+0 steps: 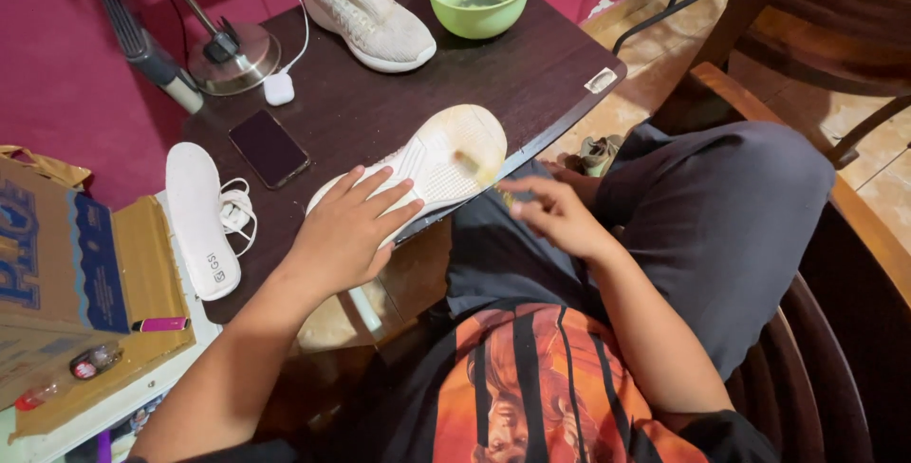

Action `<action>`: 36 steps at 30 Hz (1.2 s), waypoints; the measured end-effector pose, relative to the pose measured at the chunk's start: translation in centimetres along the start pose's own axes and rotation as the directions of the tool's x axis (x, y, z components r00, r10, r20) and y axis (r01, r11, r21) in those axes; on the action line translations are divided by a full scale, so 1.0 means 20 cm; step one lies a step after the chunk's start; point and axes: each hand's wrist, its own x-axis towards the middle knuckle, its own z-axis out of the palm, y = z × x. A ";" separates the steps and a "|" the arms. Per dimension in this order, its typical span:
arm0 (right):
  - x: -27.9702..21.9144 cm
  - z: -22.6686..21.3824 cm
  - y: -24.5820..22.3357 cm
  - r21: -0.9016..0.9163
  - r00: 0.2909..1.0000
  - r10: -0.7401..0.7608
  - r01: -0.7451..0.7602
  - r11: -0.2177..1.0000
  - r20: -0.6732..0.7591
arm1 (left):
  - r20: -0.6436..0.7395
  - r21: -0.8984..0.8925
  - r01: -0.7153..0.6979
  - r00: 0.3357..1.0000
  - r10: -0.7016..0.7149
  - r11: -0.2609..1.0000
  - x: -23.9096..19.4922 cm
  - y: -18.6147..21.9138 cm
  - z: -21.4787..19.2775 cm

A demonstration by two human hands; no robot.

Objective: The person scrubs the sole of a white sneaker using a toothbrush dipped in a green bowl of water. They repeatedly brush the textured bottom of the shoe while holding it steady with their other hand.

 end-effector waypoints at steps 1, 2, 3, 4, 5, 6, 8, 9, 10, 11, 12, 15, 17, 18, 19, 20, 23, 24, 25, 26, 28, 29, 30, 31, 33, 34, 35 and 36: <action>-0.02 0.01 -0.03 0.060 0.995 0.023 -0.028 0.998 0.092 | 0.000 -0.005 0.000 1.000 0.000 1.000 0.00 0.00 0.00; 0.00 0.00 0.01 0.061 0.995 0.029 -0.035 0.998 0.094 | 0.005 -0.010 0.000 1.000 0.000 1.000 -0.01 0.00 0.01; 0.02 -0.01 0.05 -0.062 1.000 0.003 -0.003 0.998 -0.003 | 0.003 -0.002 0.000 1.000 0.000 1.000 -0.01 0.00 0.02; 0.05 -0.02 0.08 -0.187 0.994 -0.040 0.021 0.982 -0.099 | -0.001 0.010 -0.003 1.000 0.003 1.000 -0.01 -0.01 0.02; 0.03 -0.01 0.05 -0.185 0.994 -0.038 0.018 0.983 -0.101 | 0.001 0.010 -0.005 1.000 0.005 1.000 -0.01 0.00 0.02; 0.02 -0.01 0.01 -0.048 1.000 0.004 -0.004 0.999 -0.002 | 0.003 0.003 -0.005 1.000 0.005 1.000 -0.01 0.00 0.01; 0.02 0.00 -0.02 0.084 0.995 0.026 -0.035 0.996 0.100 | -0.001 0.000 -0.007 1.000 0.007 1.000 -0.01 0.01 0.01; 0.04 0.01 -0.02 -0.095 0.999 -0.013 0.009 0.995 -0.031 | -0.002 0.008 -0.007 1.000 0.007 1.000 -0.01 0.01 0.01; 0.07 0.02 -0.02 -0.278 0.985 -0.079 0.033 0.960 -0.155 | -0.008 0.019 -0.008 1.000 0.009 1.000 -0.01 0.01 0.02; 0.08 0.02 -0.03 -0.282 0.983 -0.088 0.040 0.958 -0.160 | -0.017 0.024 -0.012 1.000 0.012 1.000 0.00 0.00 0.02; 0.08 0.03 -0.04 -0.094 0.998 -0.024 0.019 0.995 -0.058 | -0.014 0.022 -0.019 1.000 0.019 1.000 -0.01 0.01 0.02; 0.14 0.00 0.01 -0.019 1.000 -0.010 0.010 1.000 -0.019 | -0.013 0.017 -0.024 1.000 0.025 1.000 0.00 0.02 -0.01; 0.10 0.01 -0.01 -0.134 0.995 -0.057 0.044 0.990 -0.088 | -0.019 0.021 -0.020 1.000 0.021 1.000 -0.02 0.05 -0.01; 0.10 0.02 -0.09 -0.106 0.991 -0.131 0.127 0.986 -0.033 | -0.015 0.019 -0.025 1.000 0.025 1.000 0.00 0.04 -0.01; 0.09 0.03 -0.17 -0.076 0.978 -0.207 0.208 0.975 0.021 | -0.012 0.016 -0.030 0.999 0.030 0.999 0.01 0.03 -0.01; 0.10 0.02 -0.18 -0.080 0.976 -0.218 0.219 0.973 0.023 | -0.021 0.024 -0.027 0.999 0.027 0.999 0.02 0.02 -0.02; 0.09 0.03 -0.13 -0.172 0.979 -0.205 0.198 0.965 -0.024 | -0.033 0.021 -0.027 0.999 0.027 0.999 0.00 0.03 0.00; 0.11 0.03 -0.10 -0.121 0.989 -0.144 0.138 0.983 -0.038 | -0.025 0.015 -0.024 0.999 0.025 1.000 0.00 0.03 0.00; 0.13 0.03 -0.06 -0.069 0.995 -0.081 0.078 0.995 -0.050 | -0.017 0.010 -0.022 1.000 0.022 1.000 0.00 0.03 0.00; 0.13 0.03 -0.09 -0.072 0.995 -0.083 0.080 0.994 -0.045 | -0.020 0.010 -0.017 1.000 0.017 1.000 0.01 0.03 -0.01; 0.10 0.02 -0.13 -0.005 0.998 -0.064 0.064 0.998 0.027 | -0.033 0.018 -0.019 0.999 0.019 1.000 0.00 0.03 0.00; 0.13 0.02 -0.09 -0.005 0.998 -0.057 0.057 0.998 0.034 | -0.029 0.011 -0.013 0.999 0.013 1.000 -0.01 0.04 0.00; 0.17 0.01 -0.06 -0.059 0.999 -0.043 0.042 0.997 -0.025 | -0.026 0.017 -0.015 1.000 0.015 1.000 0.00 0.04 0.00; 0.21 0.00 -0.02 -0.111 0.996 -0.034 0.024 0.994 -0.084 | -0.024 0.023 -0.017 1.000 0.018 1.000 0.00 0.03 0.00; 0.14 0.03 -0.14 0.009 0.999 -0.009 0.008 1.000 0.041 | -0.021 0.023 -0.019 1.000 0.020 1.000 0.01 0.02 -0.01; 0.08 0.04 -0.19 0.125 0.985 0.014 -0.036 0.991 0.169 | -0.012 0.010 -0.023 1.000 0.023 1.000 0.00 0.03 0.00; 0.12 0.03 -0.15 0.124 0.984 0.023 -0.045 0.991 0.174 | -0.008 0.002 -0.019 1.000 0.019 1.000 0.00 0.04 0.00; 0.17 0.02 -0.11 -0.009 0.999 0.011 -0.011 1.000 0.035 | -0.019 0.011 -0.019 1.000 0.019 1.000 0.00 0.03 0.00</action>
